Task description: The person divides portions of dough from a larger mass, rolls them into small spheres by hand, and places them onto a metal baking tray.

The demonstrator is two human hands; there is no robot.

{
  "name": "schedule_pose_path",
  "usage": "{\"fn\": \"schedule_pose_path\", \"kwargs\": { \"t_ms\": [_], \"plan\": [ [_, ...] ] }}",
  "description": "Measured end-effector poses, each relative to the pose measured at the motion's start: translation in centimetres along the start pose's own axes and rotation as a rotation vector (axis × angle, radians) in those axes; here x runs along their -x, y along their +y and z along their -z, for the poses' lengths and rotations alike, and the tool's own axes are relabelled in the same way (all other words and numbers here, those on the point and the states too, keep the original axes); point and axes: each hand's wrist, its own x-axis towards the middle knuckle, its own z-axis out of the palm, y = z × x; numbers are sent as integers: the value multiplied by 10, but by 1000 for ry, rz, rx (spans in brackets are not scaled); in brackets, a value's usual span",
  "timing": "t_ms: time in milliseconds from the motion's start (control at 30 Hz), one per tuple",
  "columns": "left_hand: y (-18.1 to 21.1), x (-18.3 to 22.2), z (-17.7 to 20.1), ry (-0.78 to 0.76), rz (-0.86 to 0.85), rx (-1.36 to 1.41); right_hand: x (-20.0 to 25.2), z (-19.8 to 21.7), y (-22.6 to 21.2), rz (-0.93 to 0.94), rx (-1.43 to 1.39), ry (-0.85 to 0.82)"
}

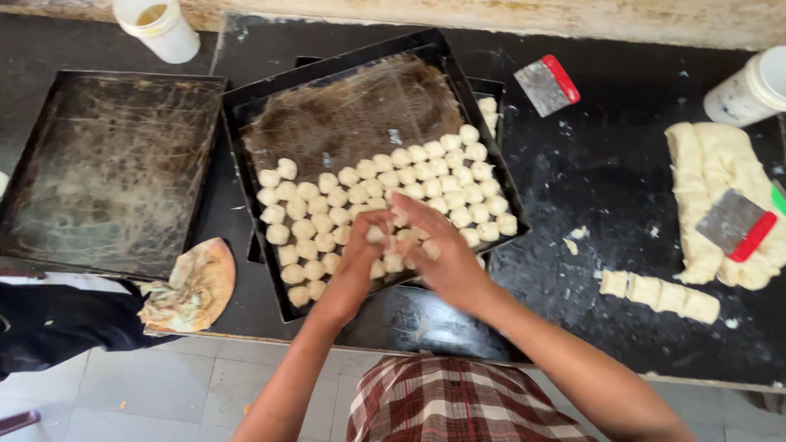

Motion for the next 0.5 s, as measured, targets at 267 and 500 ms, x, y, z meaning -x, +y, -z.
{"fn": "schedule_pose_path", "kwargs": {
  "t_ms": [267,500],
  "plan": [
    [22,-65,145,379,-503,-1234,-136,-75,50,525,288,274],
    [-44,-78,210,445,-221,-1778,-127,-65,89,286,-8,13]
  ]
}}
